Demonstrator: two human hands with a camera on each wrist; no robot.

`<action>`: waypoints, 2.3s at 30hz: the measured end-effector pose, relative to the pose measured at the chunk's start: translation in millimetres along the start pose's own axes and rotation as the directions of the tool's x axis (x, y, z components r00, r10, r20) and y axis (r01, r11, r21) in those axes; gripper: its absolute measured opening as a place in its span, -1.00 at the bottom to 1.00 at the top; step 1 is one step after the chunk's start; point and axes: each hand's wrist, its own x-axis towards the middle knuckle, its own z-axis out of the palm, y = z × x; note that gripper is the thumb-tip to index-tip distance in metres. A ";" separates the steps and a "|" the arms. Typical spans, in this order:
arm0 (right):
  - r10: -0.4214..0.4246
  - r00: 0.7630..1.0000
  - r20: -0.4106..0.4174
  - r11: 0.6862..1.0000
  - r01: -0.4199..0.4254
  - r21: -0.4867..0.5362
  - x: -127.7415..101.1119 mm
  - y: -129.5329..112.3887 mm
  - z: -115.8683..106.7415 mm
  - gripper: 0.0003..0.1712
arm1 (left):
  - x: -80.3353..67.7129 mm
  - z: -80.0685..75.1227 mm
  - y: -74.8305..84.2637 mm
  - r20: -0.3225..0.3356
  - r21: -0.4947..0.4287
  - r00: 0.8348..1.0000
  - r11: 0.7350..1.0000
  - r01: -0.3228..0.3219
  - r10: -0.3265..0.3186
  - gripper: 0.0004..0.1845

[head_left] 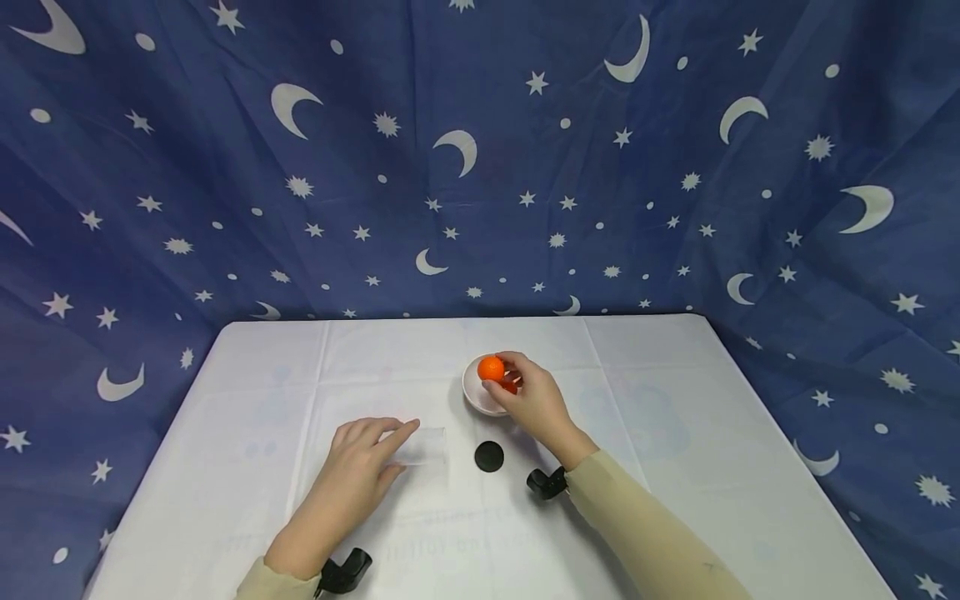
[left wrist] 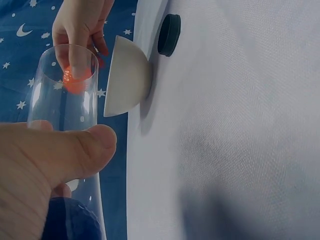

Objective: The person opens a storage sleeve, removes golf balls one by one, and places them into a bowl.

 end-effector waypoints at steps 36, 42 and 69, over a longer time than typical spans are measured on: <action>-0.039 0.994 0.101 0.956 0.067 -0.286 12.6 9.1 30.6 -0.55 | -7.0 3.4 -1.6 0.033 -0.005 0.999 0.999 0.043 -0.043 -0.27; -0.036 0.993 0.109 0.963 0.064 -0.263 12.5 9.2 28.1 -0.53 | -7.4 3.6 -1.9 0.025 -0.008 0.999 0.999 0.040 -0.039 -0.27; -0.106 0.991 0.081 0.991 0.098 0.092 -23.2 -34.1 -9.8 -0.51 | -3.0 1.4 -2.7 0.017 -0.025 0.999 0.999 0.035 -0.034 -0.29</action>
